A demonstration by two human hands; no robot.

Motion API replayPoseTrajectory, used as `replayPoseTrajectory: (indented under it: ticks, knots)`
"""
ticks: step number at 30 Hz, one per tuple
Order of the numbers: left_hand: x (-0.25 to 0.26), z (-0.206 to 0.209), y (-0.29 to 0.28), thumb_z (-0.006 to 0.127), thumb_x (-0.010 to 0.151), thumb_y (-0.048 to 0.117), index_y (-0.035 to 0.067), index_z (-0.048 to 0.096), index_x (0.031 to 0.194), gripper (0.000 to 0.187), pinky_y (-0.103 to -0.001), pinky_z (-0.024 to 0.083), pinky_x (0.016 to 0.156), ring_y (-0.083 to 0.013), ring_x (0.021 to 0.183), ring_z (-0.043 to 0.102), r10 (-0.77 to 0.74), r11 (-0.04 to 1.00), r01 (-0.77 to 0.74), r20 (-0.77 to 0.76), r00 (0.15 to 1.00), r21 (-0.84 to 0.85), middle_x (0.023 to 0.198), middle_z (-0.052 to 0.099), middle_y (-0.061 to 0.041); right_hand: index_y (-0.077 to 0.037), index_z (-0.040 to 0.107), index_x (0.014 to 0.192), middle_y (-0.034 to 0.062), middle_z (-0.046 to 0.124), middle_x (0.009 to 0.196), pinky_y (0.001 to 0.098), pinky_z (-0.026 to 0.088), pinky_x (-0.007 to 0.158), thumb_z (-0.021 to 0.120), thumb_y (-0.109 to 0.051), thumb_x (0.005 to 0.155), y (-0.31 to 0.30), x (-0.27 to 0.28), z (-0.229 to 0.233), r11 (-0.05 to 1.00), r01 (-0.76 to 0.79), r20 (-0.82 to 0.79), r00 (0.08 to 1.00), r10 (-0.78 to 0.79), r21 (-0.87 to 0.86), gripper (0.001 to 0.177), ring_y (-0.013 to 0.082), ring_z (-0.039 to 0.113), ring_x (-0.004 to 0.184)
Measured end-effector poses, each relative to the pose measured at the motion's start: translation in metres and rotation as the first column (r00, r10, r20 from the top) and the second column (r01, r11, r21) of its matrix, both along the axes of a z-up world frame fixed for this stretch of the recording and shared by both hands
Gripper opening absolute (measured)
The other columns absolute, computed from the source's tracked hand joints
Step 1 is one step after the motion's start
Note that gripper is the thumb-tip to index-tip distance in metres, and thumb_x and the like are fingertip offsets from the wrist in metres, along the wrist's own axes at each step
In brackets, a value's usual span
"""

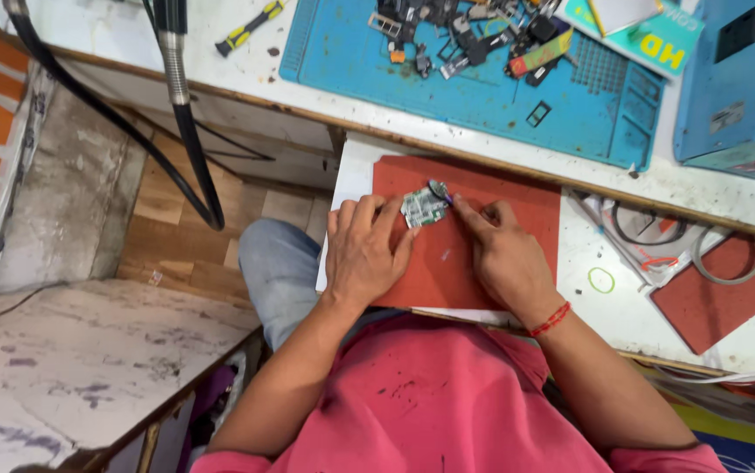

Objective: The person uses a toothbrush to scrub a small green circuit board placed on a red mat. They hold the board steady with one hand while brushing with the other, focusing on the surface and edges of the electronic component.

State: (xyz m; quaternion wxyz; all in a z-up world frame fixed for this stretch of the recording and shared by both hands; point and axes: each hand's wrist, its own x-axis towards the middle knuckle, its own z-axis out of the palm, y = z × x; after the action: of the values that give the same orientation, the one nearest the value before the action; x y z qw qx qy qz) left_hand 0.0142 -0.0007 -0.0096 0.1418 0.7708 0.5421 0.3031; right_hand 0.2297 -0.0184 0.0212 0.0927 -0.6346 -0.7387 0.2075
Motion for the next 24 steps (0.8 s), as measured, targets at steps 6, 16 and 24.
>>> replayPoseTrajectory:
  ticks: [6,16,24]
  knots:
    - [0.000,0.007,0.009,0.076,0.086,0.035,0.007,0.066,0.132,0.054,-0.045,0.040,0.084,-0.0275,0.096,0.054,0.012,1.000,-0.014,-0.078,0.997,-0.021,0.106,0.059,-0.006,-0.025,0.056,0.146,0.0146,0.063,0.114,0.0506,0.057,0.068,0.051,-0.005,0.090,0.006,-0.005,0.000,0.996,-0.061,0.023,0.998,0.063,-0.072,0.060,0.0406,0.069,0.078]
    - [0.005,0.008,0.015,0.079,0.085,0.040,0.011,0.068,0.119,0.046,-0.046,0.041,0.086,-0.0290,0.098,0.056,0.040,0.999,-0.041,-0.052,0.998,-0.022,0.108,0.062,-0.007,-0.016,0.050,0.149,0.0227,0.061,0.119,0.0546,0.055,0.075,0.052,-0.009,0.093,0.017,-0.012,-0.004,0.996,-0.014,-0.071,0.997,0.008,-0.085,0.057,0.0464,0.066,0.087]
    - [0.002,0.009,0.013,0.081,0.081,0.044,0.007,0.068,0.113,0.050,-0.045,0.040,0.083,-0.0299,0.098,0.057,0.020,0.999,-0.023,-0.055,0.998,-0.048,0.106,0.062,-0.008,-0.018,0.055,0.147,0.0205,0.063,0.119,0.0530,0.055,0.075,0.050,-0.002,0.087,-0.001,0.000,-0.003,0.996,0.061,-0.123,0.990,-0.069,-0.069,0.062,0.0457,0.067,0.088]
